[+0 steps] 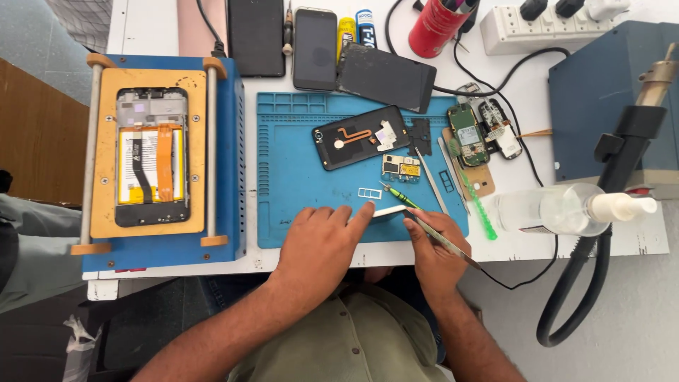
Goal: The person uses a screwdriver to remove screws from a smartphone, then places it on a heating plate. They pick up another smartphone and use a prying tool to open its casing, working along the edges to separate the back cover.
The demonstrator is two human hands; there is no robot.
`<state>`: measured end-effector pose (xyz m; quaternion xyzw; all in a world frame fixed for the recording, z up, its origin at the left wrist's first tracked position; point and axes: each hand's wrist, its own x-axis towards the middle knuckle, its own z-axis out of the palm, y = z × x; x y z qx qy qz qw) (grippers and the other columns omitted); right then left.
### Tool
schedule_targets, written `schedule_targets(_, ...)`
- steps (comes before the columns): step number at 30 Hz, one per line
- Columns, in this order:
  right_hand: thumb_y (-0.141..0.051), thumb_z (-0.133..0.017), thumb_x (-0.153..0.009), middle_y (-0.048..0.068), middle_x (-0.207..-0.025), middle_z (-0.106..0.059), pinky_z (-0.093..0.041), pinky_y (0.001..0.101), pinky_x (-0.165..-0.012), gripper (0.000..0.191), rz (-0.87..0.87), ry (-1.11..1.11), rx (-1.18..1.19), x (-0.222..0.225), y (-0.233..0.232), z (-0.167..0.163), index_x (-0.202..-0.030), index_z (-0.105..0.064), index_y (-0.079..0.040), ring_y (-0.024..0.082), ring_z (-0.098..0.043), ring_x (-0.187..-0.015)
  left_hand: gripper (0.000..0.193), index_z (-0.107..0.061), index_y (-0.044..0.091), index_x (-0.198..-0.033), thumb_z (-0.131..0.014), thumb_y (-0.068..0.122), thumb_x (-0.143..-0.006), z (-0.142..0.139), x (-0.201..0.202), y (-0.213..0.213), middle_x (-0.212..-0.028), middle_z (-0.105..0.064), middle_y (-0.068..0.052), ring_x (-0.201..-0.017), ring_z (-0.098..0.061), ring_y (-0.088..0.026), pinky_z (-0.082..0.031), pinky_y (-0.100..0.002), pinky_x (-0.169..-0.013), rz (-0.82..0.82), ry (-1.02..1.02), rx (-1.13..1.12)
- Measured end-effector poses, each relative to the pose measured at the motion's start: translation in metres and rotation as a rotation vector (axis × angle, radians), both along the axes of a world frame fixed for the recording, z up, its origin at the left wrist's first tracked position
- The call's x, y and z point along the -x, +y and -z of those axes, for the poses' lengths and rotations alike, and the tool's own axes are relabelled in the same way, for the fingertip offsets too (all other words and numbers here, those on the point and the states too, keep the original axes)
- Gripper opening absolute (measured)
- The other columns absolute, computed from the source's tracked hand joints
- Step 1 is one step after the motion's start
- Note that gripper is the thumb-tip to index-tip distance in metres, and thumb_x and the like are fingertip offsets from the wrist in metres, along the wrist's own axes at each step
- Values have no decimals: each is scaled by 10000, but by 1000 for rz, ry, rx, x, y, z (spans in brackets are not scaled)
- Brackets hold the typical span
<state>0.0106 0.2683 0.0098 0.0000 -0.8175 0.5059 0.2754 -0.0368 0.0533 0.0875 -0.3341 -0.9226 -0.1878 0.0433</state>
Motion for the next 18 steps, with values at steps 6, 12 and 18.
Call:
schedule_targets(6, 27, -715, -951, 140, -1117, -725, -610, 244, -818, 156, -45, -191, 278, -2, 1, -9, -1106, -698, 38, 170, -742, -1009, 121, -656, 78, -1011, -676, 159, -924, 12, 5, 8, -783, -683, -61, -677, -672, -253, -518, -410, -636, -42, -49, -87)
schedule_targets(12, 69, -708, -966, 171, -1103, -728, -634, 292, -896, 69, -30, -103, 357, 1, 1, 8, -1017, -662, 55, 204, -739, -1008, 145, -673, 73, -1022, -680, 173, -917, 15, 4, 6, -761, -684, -62, -648, -665, -251, -515, -416, -611, -44, -14, -129)
schedule_targets(18, 52, -682, -995, 192, -1129, -713, -660, 373, -985, 104, -86, 125, 562, 1, -12, 27, -1079, -624, 37, 269, -744, -1104, 146, -677, 75, -1033, -677, 173, -924, 13, 5, 6, -750, -686, -59, -652, -669, -247, -518, -416, -616, -32, -6, -96)
